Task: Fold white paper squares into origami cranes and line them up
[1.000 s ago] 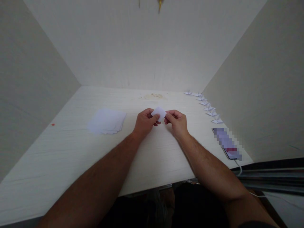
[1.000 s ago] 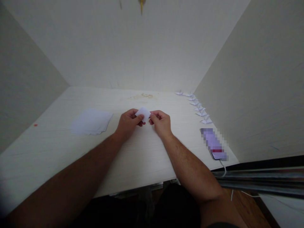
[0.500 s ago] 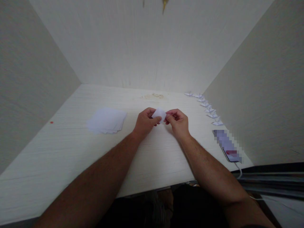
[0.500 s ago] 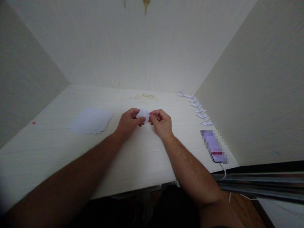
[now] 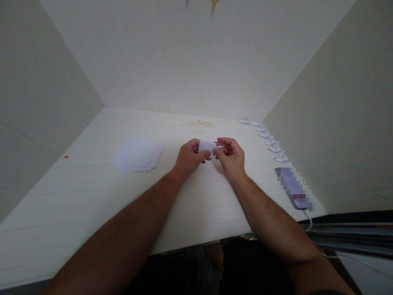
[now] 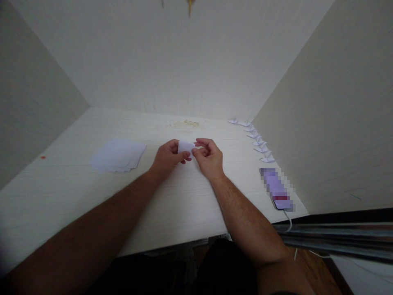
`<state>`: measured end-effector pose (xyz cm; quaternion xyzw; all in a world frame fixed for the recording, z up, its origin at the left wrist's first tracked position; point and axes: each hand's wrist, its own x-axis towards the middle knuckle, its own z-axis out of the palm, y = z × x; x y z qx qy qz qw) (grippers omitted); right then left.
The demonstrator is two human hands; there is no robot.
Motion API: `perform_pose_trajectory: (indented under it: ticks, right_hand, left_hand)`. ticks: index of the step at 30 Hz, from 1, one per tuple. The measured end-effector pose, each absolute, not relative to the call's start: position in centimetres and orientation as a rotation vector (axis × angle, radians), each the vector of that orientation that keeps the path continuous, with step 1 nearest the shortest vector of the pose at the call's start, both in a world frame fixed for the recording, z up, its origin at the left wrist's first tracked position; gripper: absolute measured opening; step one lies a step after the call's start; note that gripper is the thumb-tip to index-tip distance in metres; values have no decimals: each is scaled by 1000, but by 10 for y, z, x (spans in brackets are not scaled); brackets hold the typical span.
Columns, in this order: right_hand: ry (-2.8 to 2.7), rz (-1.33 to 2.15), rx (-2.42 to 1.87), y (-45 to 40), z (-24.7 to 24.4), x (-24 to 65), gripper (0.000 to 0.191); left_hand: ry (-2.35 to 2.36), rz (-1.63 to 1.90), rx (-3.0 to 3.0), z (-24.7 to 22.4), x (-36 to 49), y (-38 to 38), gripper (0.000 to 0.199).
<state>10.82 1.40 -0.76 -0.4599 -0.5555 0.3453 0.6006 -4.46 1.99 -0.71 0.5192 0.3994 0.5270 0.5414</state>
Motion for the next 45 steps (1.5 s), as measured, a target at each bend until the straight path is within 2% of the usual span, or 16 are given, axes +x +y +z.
perform_pose_trajectory:
  ticks: [9,15,27,45]
  right_hand:
    - [-1288,859,-1116,16,-6,108,28]
    - [-1295,901,-1131,17,-6,109,26]
    - [-1312,749,-1238,17,-12,112,24]
    - [-1379,749,-1324,16,-14,111,24]
  left_hand:
    - [977,1238,1238,-7,-44,20,23]
    - [1019,1359,1121,-11,-44,23,24]
    - [1046,1337,1172,-9,-40,20,19]
    - [1052,1304,1223,-11,-39,20,23]
